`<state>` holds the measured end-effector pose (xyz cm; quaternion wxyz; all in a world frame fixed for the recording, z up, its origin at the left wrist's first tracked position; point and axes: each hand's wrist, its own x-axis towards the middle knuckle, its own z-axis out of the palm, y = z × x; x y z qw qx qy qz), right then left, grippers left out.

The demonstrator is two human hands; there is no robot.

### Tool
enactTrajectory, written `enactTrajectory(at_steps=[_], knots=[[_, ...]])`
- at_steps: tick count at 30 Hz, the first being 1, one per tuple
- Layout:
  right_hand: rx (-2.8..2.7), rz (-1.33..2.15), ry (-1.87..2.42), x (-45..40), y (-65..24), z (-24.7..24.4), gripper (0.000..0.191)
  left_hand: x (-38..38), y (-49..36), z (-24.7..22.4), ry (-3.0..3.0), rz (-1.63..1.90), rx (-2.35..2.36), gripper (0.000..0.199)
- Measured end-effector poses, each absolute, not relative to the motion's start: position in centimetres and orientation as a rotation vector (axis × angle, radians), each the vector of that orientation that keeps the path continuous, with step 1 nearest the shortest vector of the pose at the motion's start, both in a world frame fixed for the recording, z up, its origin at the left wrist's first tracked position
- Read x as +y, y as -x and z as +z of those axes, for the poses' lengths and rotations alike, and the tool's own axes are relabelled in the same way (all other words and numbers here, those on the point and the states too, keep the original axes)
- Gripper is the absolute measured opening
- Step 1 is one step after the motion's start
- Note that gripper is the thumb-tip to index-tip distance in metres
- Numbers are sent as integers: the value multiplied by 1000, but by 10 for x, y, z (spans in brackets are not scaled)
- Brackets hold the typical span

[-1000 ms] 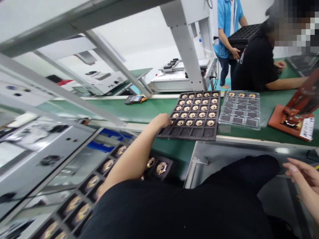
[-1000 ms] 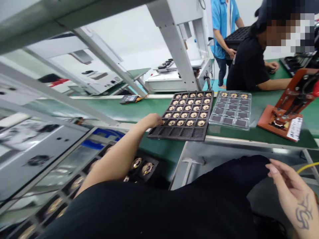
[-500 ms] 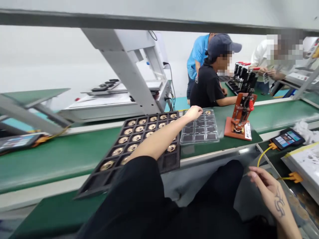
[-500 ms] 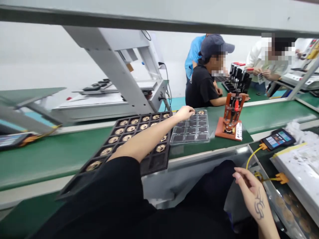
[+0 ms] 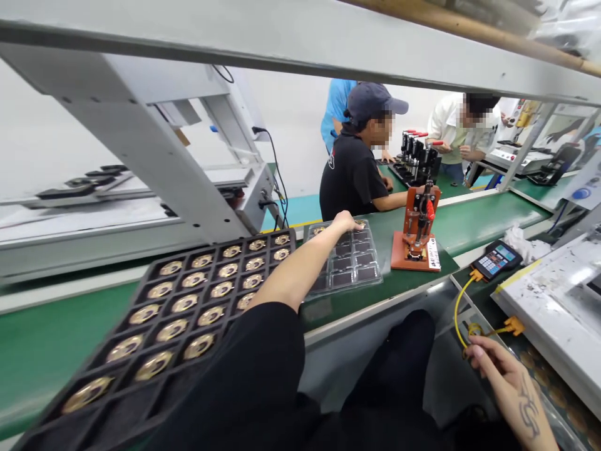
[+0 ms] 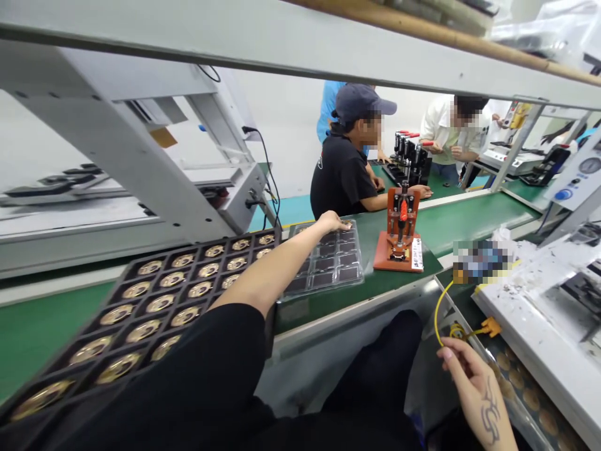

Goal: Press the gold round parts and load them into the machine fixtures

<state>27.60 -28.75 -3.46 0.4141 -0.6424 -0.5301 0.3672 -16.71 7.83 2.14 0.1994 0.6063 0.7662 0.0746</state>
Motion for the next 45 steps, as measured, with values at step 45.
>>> enactTrajectory(at_steps=[45], knots=[[-917,191,1601,-397,-409,83,44,-159,-311,111,-2379,864,-582,37]])
